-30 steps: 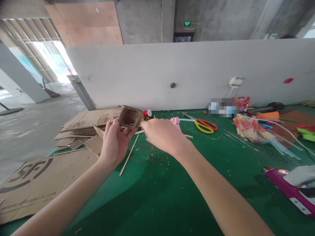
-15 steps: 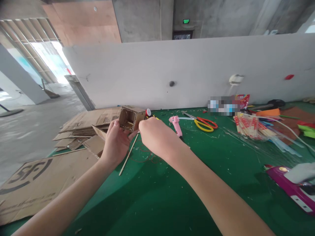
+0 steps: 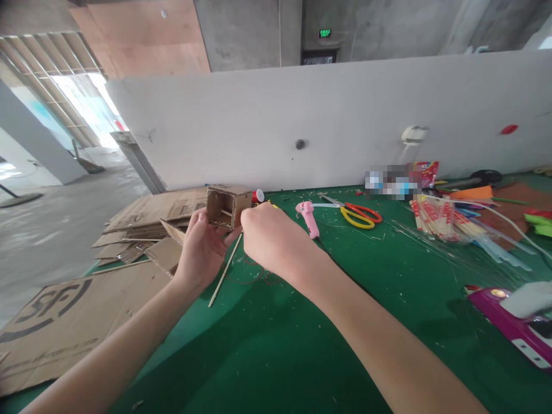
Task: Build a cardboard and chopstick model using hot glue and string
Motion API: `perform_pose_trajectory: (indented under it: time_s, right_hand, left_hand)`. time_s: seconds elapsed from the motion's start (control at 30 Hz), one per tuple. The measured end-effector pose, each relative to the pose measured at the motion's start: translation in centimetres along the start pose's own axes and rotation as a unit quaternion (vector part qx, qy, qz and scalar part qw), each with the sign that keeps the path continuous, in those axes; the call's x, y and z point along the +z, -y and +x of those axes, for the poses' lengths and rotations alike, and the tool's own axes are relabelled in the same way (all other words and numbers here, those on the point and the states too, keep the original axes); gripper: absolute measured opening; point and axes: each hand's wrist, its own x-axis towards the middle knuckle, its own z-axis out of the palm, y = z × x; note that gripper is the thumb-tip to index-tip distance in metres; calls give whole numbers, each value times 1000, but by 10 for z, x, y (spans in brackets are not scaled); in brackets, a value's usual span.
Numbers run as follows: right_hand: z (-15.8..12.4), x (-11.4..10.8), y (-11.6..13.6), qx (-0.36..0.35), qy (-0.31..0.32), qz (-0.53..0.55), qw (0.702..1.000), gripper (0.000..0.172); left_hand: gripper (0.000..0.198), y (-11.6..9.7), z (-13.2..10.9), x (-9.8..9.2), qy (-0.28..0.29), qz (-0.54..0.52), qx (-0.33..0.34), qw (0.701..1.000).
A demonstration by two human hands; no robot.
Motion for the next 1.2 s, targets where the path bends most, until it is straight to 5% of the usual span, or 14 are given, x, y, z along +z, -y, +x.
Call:
perform_pose_trajectory:
  time_s: [0.57, 0.83, 1.03, 1.2]
  right_hand:
    - [-1, 6, 0, -13, -50, -34, 998, 27]
    - [2, 6, 4, 34, -28, -6, 999, 29]
    - [6, -5, -16, 79, 19, 117, 990, 30]
    - [10, 1, -35, 73, -9, 79, 994, 45]
  left_hand:
    - [21, 1, 7, -1, 5, 8, 33, 999]
    - [26, 3, 6, -2, 26, 31, 44, 998]
    - [19, 3, 6, -2, 25, 87, 60, 994]
    - [21, -2, 5, 2, 15, 139, 98, 985]
